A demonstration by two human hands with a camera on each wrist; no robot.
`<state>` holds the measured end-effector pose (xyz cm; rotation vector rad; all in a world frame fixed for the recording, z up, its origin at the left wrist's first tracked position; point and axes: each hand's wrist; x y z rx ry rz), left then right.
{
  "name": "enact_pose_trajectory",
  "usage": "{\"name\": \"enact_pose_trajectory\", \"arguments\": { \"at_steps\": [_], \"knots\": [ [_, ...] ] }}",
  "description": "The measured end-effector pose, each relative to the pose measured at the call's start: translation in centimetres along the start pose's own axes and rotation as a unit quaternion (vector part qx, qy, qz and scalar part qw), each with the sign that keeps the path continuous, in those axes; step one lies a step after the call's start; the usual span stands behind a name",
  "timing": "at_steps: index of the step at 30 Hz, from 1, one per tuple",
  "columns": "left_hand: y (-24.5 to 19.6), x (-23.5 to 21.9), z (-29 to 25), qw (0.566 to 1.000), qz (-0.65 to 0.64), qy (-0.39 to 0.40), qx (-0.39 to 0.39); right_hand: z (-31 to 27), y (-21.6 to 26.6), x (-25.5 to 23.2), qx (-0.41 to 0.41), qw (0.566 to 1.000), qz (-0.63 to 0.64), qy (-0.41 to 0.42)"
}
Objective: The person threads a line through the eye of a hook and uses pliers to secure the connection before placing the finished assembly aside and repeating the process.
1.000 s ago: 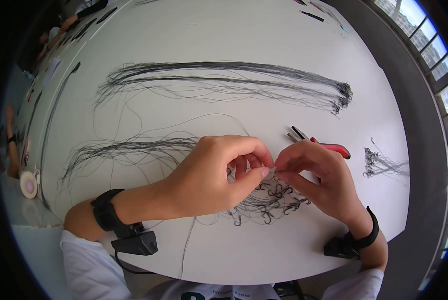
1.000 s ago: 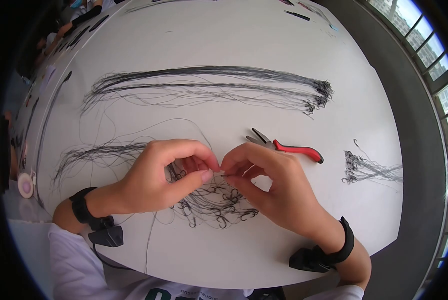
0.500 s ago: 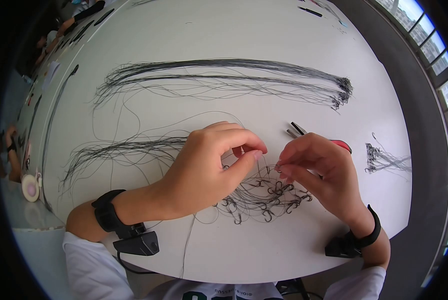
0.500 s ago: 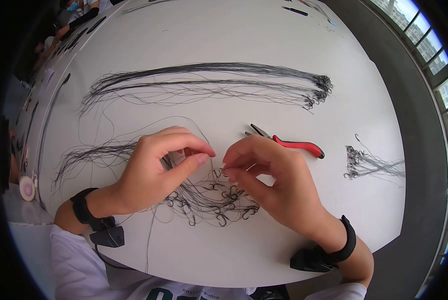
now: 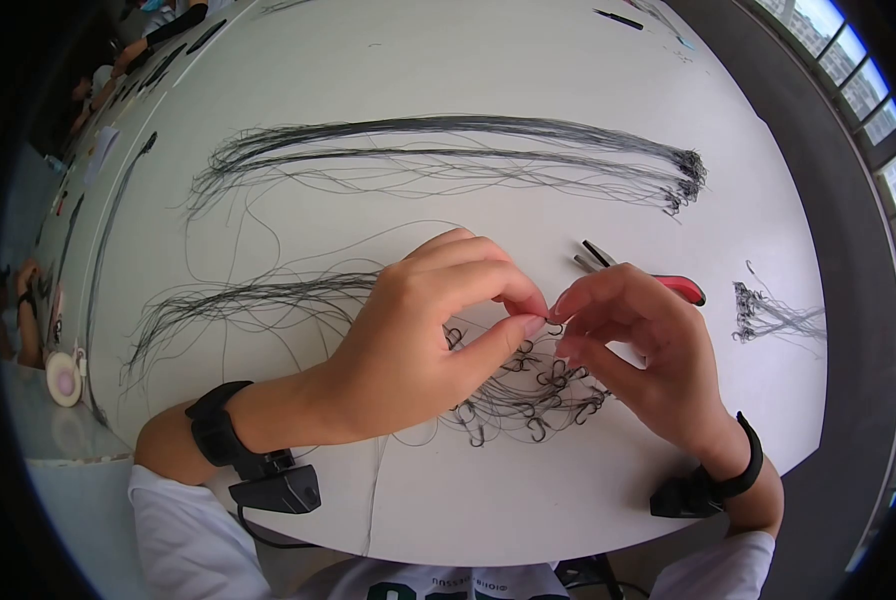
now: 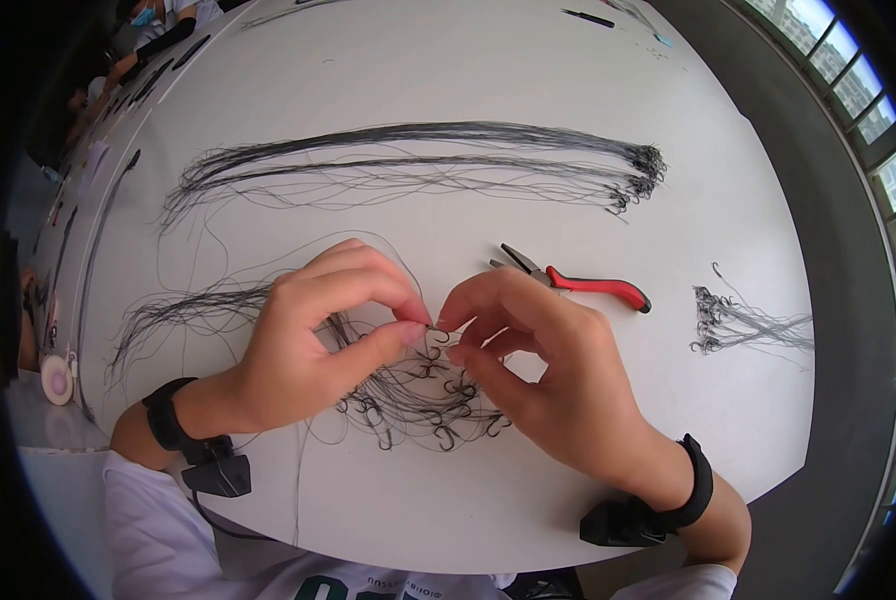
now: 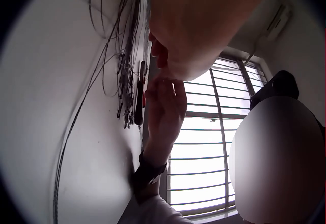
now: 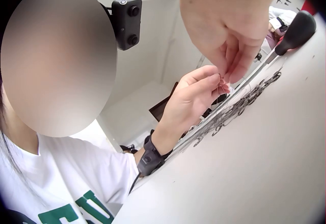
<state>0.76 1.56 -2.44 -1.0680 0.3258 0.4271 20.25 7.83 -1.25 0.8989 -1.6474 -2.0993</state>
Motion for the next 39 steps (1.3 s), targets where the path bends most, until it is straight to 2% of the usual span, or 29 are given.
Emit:
{"name": "enact_pose_trajectory", "arguments": {
  "at_steps": [2,6,8,9,11,12,14,18,21,23,26,29,31,33,35,39],
  "knots": [
    [0.1,0.0,-0.1,1.0,-0.011,-0.017,-0.001,0.0,0.7,0.2,0.031,0.999,0.006,-0.023],
    [0.1,-0.1,-0.2,0.999,-0.039,-0.031,-0.023,0.0,0.8,0.2,0.041,0.999,-0.022,-0.007],
    [0.1,-0.1,-0.2,0.998,-0.042,-0.032,-0.022,0.1,1.0,0.1,0.097,0.994,-0.027,-0.035],
    [0.1,-0.1,-0.2,0.999,-0.04,-0.027,-0.017,0.1,0.8,0.0,0.097,0.994,-0.027,-0.036],
    [0.0,-0.1,-0.2,0.999,-0.037,-0.022,-0.012,0.1,0.2,-0.3,0.032,0.997,-0.048,-0.042],
    [0.0,-0.1,-0.1,0.999,-0.036,-0.022,-0.011,0.1,0.1,-0.3,0.031,0.997,-0.048,-0.041],
    [-0.1,-0.1,-0.2,0.999,-0.035,-0.021,-0.01,0.3,-0.3,-0.3,-0.082,0.99,-0.109,-0.038],
    [-0.4,-0.1,-0.3,1.0,-0.025,-0.011,-0.013,0.1,-0.6,-0.1,-0.076,0.994,-0.071,-0.045],
    [-0.6,-0.1,-0.3,0.999,-0.043,-0.004,-0.025,0.1,0.0,-0.1,-0.114,0.985,-0.12,-0.057],
    [-0.6,-0.1,-0.3,0.998,-0.057,-0.003,-0.029,0.2,0.1,-0.2,-0.175,0.967,-0.17,-0.07],
    [-0.7,-0.2,-0.3,0.997,-0.079,0.007,-0.026,0.2,0.3,0.0,-0.211,0.956,-0.185,-0.08],
    [-0.7,-0.2,-0.3,0.998,-0.064,0.014,-0.017,0.1,0.4,0.0,-0.216,0.954,-0.193,-0.076],
    [-0.9,-0.1,-0.4,0.994,-0.092,0.011,-0.053,0.1,0.5,0.0,-0.202,0.959,-0.184,-0.071],
    [-1.0,-0.1,-0.4,0.994,-0.098,0.011,-0.055,-0.1,0.4,0.0,-0.187,0.964,-0.176,-0.065],
    [-1.1,-0.1,-0.4,0.993,-0.103,0.011,-0.057,-0.3,0.0,0.3,-0.098,0.991,-0.053,-0.074],
    [-1.1,-0.2,-0.5,0.977,-0.169,0.045,-0.124,-0.3,0.2,0.1,-0.106,0.991,-0.063,-0.06]
  ]
}}
Point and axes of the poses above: each hand's wrist, its own z-axis towards the middle knuckle, its own x-axis out of the palm, y = z × x, and after that the axes turned 7 degrees about -y, right-handed
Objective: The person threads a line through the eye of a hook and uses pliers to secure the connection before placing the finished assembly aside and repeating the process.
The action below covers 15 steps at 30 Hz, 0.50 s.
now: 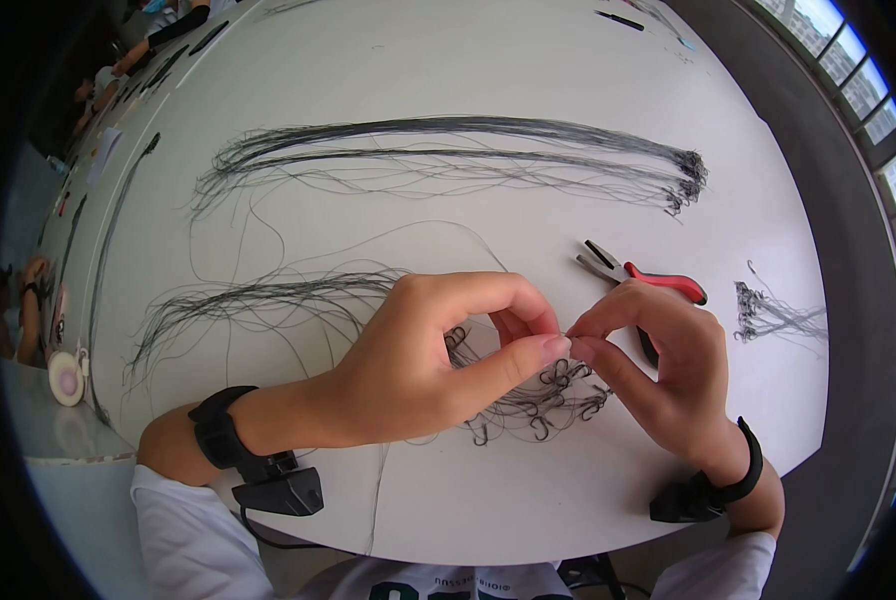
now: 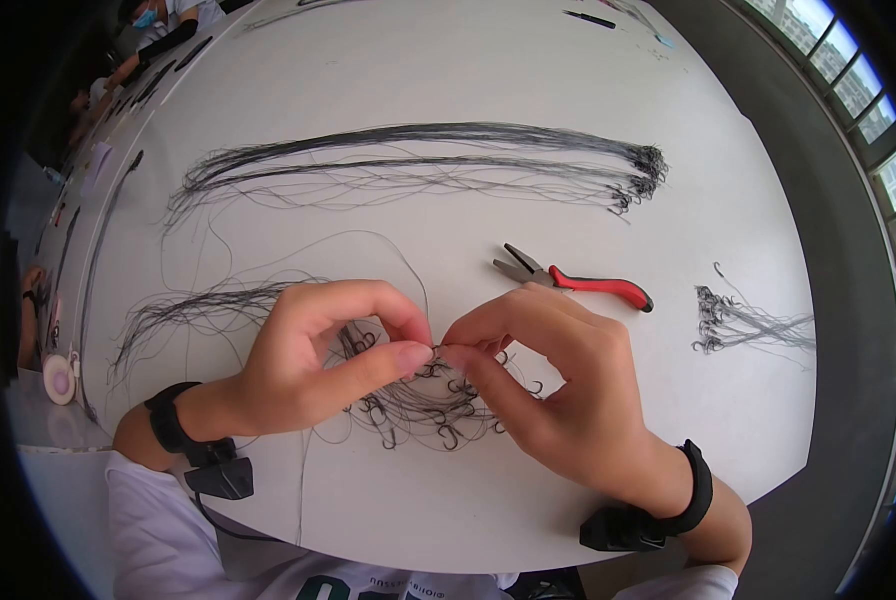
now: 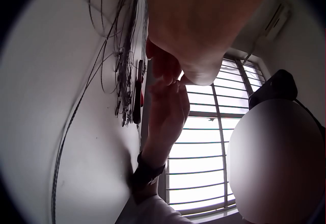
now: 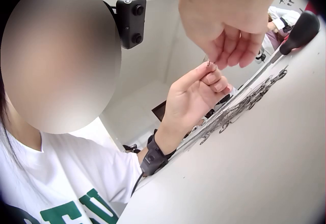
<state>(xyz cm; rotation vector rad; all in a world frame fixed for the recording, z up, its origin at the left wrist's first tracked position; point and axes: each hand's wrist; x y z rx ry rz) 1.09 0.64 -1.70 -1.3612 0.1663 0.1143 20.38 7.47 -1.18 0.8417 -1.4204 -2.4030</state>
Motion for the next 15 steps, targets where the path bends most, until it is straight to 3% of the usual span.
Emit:
{"name": "enact_pose_trajectory", "arguments": {
  "at_steps": [2,6,8,9,10,11,14,15],
  "knots": [
    [0.0,-0.03,0.02,1.0,-0.009,0.011,-0.023,0.27,0.55,-0.23,-0.055,0.996,-0.066,0.036],
    [0.14,0.1,0.0,1.0,-0.017,0.011,-0.02,0.29,0.5,-0.21,-0.052,0.995,-0.069,0.041],
    [0.1,0.13,-0.03,1.0,-0.011,0.006,-0.006,0.12,0.55,-0.31,0.053,0.995,0.014,0.077],
    [-0.1,0.11,-0.04,0.999,0.032,0.007,0.027,-0.01,0.62,-0.27,0.054,0.995,0.014,0.077],
    [-0.2,0.11,-0.05,0.995,0.074,0.008,0.06,-0.15,0.72,-0.23,0.11,0.988,0.069,0.079],
    [-0.15,0.16,-0.05,0.995,0.074,0.008,0.06,-0.22,0.82,-0.23,0.165,0.975,0.123,0.081],
    [-0.05,0.17,-0.11,0.997,0.052,0.005,0.059,-0.12,0.99,-0.51,0.219,0.956,0.17,0.091],
    [-0.16,0.02,-0.16,1.0,0.015,0.014,0.007,-0.1,0.97,-0.55,0.22,0.956,0.17,0.091]
  ]
}}
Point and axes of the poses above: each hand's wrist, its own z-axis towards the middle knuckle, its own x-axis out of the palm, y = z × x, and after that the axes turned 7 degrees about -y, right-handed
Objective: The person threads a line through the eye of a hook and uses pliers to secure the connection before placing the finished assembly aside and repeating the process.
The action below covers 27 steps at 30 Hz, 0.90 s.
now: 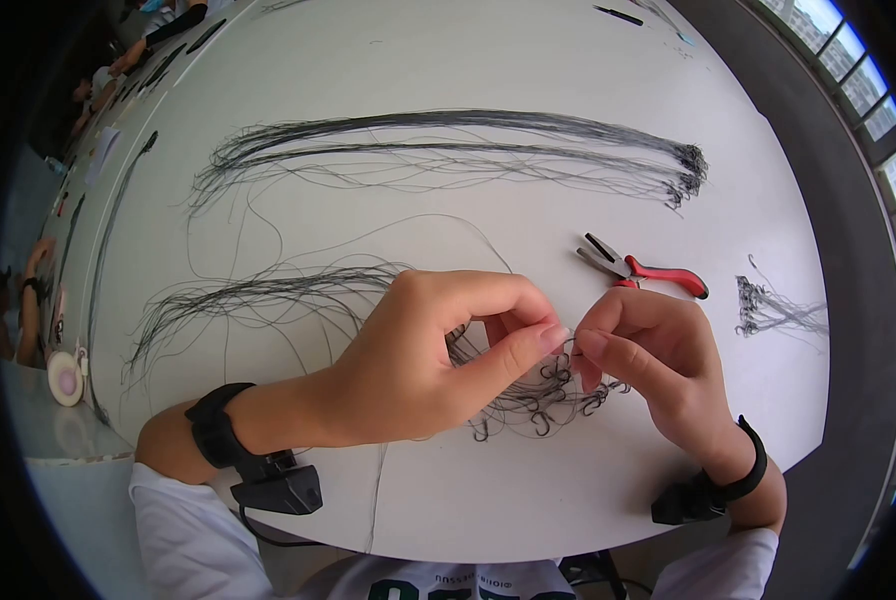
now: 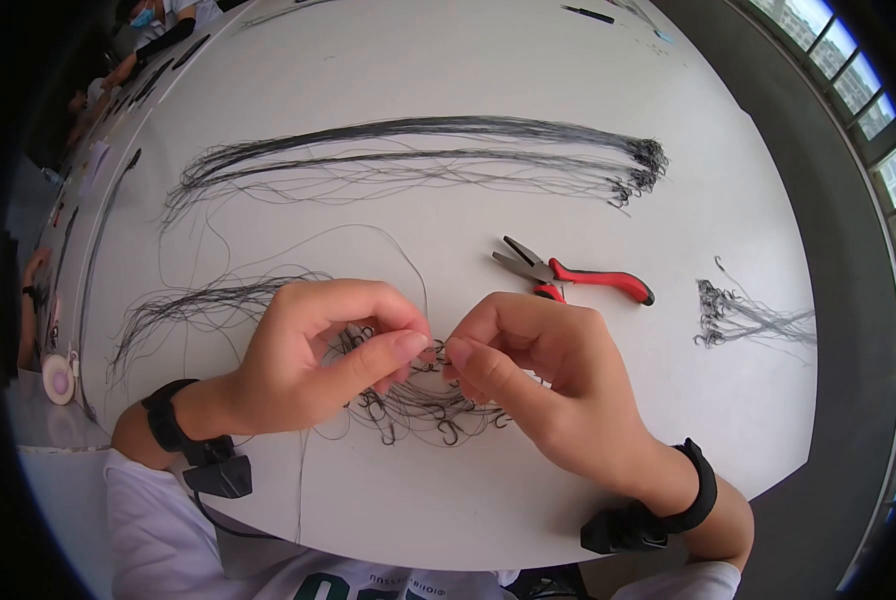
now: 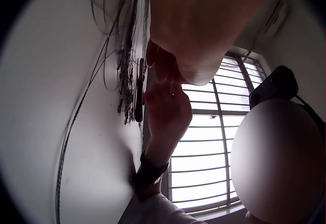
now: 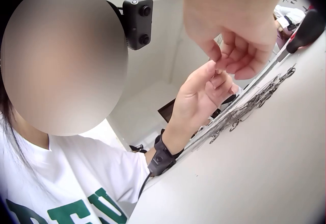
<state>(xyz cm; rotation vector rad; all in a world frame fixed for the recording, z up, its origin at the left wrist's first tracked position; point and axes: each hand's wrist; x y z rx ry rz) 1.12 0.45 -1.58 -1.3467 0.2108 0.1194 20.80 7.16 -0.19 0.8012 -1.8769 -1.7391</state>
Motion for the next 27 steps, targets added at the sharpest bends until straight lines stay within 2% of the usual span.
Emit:
{"name": "enact_pose_trajectory", "arguments": {
  "at_steps": [1,11,15,17,18,20,21,22,23,24,25,26,27],
  "knots": [
    [-0.1,-0.1,0.0,0.998,-0.038,0.01,-0.051,0.0,0.0,-0.1,0.02,0.999,0.026,-0.001],
    [0.2,0.0,-0.2,0.999,-0.026,0.013,-0.027,0.2,0.2,-0.1,0.099,0.989,0.104,0.032],
    [-0.3,0.1,-0.2,0.998,-0.021,0.02,-0.064,0.2,0.0,-0.1,0.108,0.988,0.097,0.049],
    [-0.5,-0.2,-0.1,0.997,-0.016,0.017,-0.07,0.3,-0.6,0.0,0.021,0.997,0.074,-0.021],
    [-0.9,-0.6,0.0,0.994,-0.034,0.035,-0.099,0.3,-0.5,-0.1,0.021,0.997,0.074,-0.021],
    [-0.9,-1.5,0.3,0.989,-0.051,0.053,-0.127,0.5,-0.5,-0.2,-0.079,0.982,-0.091,-0.142],
    [-0.4,-2.0,0.5,0.968,-0.188,0.085,-0.145,0.7,-0.8,-0.4,-0.121,0.966,-0.146,-0.173],
    [0.2,-2.5,0.7,0.926,-0.322,0.116,-0.16,0.8,-0.9,-0.5,-0.122,0.966,-0.146,-0.173],
    [1.6,-2.8,1.0,0.878,-0.439,0.15,-0.118,0.8,-0.9,-0.6,-0.174,0.94,-0.238,-0.171],
    [0.8,-2.5,1.1,0.878,-0.439,0.149,-0.116,0.8,-0.9,-0.6,-0.225,0.903,-0.327,-0.166],
    [-0.6,-2.1,1.2,0.888,-0.437,0.059,-0.127,0.7,-0.5,-0.4,-0.243,0.891,-0.361,-0.128],
    [-1.4,-1.7,1.3,0.891,-0.432,-0.032,-0.136,0.6,-0.3,-0.1,-0.245,0.891,-0.362,-0.127],
    [-1.0,-1.7,1.5,0.889,-0.447,-0.028,-0.095,0.4,-0.2,0.2,-0.268,0.887,-0.368,-0.072]
  ]
}}
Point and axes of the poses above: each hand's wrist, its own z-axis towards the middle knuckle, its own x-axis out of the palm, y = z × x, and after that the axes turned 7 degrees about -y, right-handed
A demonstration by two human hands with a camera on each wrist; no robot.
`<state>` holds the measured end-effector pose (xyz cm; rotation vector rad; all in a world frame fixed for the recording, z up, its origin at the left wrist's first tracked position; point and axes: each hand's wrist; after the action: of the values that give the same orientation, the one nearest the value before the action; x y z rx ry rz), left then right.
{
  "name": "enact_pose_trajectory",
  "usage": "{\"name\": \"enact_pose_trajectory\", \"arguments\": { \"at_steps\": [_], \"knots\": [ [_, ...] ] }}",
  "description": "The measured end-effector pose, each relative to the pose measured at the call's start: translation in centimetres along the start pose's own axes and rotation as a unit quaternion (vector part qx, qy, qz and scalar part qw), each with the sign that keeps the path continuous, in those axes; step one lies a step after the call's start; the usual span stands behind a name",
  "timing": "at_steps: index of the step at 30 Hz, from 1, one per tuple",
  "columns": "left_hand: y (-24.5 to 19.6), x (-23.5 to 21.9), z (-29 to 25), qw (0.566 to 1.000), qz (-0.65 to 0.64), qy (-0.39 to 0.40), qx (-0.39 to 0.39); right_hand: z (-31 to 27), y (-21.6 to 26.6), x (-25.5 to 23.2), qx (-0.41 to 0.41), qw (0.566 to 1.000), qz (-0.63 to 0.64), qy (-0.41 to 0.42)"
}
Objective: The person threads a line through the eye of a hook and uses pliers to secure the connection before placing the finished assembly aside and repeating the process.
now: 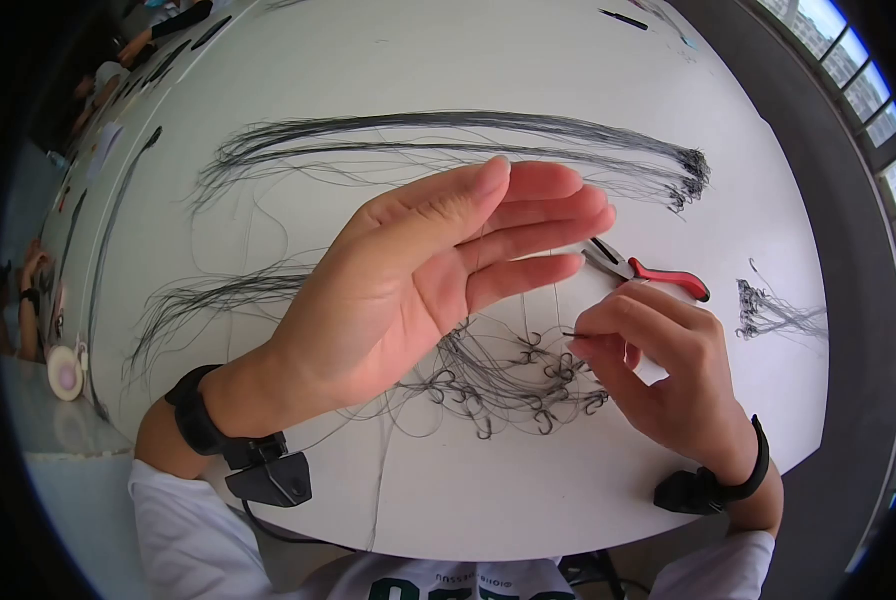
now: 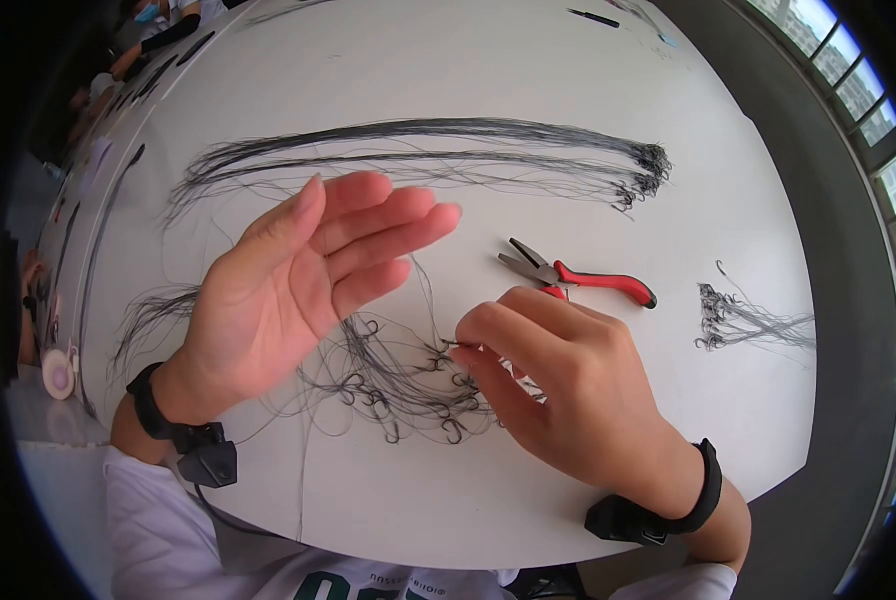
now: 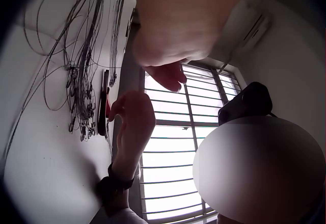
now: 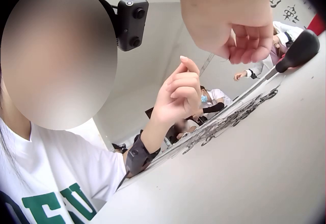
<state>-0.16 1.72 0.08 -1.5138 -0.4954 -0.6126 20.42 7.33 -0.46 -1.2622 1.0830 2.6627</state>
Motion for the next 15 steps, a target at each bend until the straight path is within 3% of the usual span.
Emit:
{"name": "enact_pose_trajectory", "arguments": {
  "at_steps": [2,3,5,7,9,11,12,13,15],
  "knots": [
    [0.8,-0.1,0.2,0.998,0.048,0.001,0.039,-0.3,0.7,-0.2,-0.061,0.994,0.036,0.089],
    [1.0,-0.1,0.2,0.992,0.097,0.002,0.075,-0.5,1.0,-0.1,-0.063,0.993,0.035,0.09],
    [0.9,-0.1,-0.1,0.994,0.096,-0.008,0.057,-0.8,1.7,0.2,-0.079,0.967,0.204,0.131],
    [0.9,-0.5,-0.3,0.937,0.336,0.063,0.072,-0.5,2.1,-0.4,-0.059,0.949,0.259,0.17],
    [1.3,-0.2,-0.6,0.929,0.355,0.062,0.08,0.0,2.1,-0.6,-0.053,0.923,0.359,0.128],
    [0.9,0.2,-1.0,0.924,0.376,0.056,-0.034,-0.1,2.1,-0.8,-0.044,0.911,0.402,0.084],
    [0.4,0.7,-1.1,0.912,0.404,0.042,-0.057,-0.1,2.2,-1.3,0.015,0.903,0.428,0.038],
    [0.5,0.6,-1.1,0.912,0.404,0.041,-0.055,-0.1,2.3,-1.5,0.074,0.889,0.451,-0.007],
    [0.8,0.4,-1.1,0.943,0.33,0.038,-0.034,-0.1,2.2,-1.6,0.099,0.889,0.445,-0.048]
  ]
}}
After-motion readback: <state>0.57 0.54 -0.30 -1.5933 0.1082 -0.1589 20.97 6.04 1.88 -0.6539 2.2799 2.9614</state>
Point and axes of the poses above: each hand's wrist, its own z-axis towards the middle knuckle, its own x-axis out of the palm, y = z × x, and after that the axes turned 7 degrees about -y, right-handed
